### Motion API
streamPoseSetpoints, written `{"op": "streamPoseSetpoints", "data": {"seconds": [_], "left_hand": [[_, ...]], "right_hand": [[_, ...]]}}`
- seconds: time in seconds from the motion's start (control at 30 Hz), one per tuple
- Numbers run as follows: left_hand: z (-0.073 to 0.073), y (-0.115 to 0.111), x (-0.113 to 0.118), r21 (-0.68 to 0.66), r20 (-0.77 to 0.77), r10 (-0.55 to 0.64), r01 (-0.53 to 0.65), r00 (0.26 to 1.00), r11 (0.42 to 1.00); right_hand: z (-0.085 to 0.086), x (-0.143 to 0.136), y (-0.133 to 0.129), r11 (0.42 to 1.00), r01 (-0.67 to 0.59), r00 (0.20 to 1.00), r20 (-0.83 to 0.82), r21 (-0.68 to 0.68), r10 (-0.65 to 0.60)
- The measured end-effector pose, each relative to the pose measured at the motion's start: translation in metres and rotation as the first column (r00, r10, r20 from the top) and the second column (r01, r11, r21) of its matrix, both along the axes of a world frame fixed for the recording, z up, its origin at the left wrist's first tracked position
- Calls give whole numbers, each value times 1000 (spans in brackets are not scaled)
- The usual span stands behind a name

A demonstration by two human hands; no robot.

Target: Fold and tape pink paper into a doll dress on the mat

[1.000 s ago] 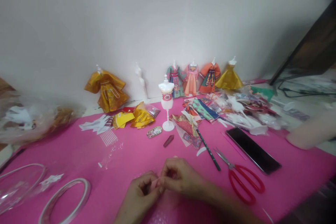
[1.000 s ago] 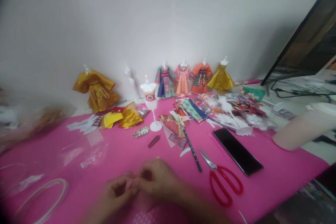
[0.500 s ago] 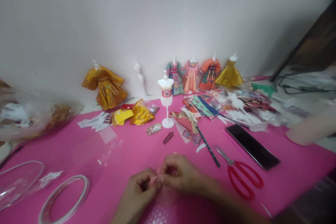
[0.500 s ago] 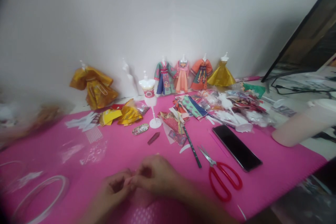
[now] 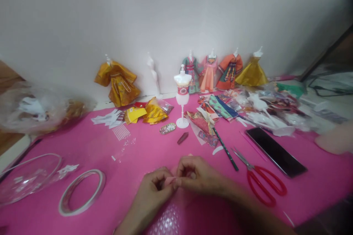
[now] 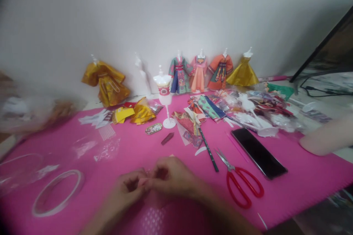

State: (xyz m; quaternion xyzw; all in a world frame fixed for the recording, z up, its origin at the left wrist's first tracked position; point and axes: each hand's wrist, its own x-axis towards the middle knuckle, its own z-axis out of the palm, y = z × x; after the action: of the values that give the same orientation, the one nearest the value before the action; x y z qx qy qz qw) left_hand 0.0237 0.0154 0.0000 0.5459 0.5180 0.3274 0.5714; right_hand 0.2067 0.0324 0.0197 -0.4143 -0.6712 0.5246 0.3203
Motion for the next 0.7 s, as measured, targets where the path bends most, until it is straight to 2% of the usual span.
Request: {"op": "streamPoseSetpoints", "data": {"seconds": [0.23,0.47,0.7], "left_hand": [[-3,1,-2,-16,90,-80,82,993,996],[0,0,-1,-14,56,-76,77,996,997],[6,1,0,-36,86,-78,81,993,996]], "right_hand": [[0,4,0,990,-41,998,-58,-138,33],[1,6,0,994,-66,997,-41,-91,63],[-2,6,0,991,-49,999,-19,-125,47]]}}
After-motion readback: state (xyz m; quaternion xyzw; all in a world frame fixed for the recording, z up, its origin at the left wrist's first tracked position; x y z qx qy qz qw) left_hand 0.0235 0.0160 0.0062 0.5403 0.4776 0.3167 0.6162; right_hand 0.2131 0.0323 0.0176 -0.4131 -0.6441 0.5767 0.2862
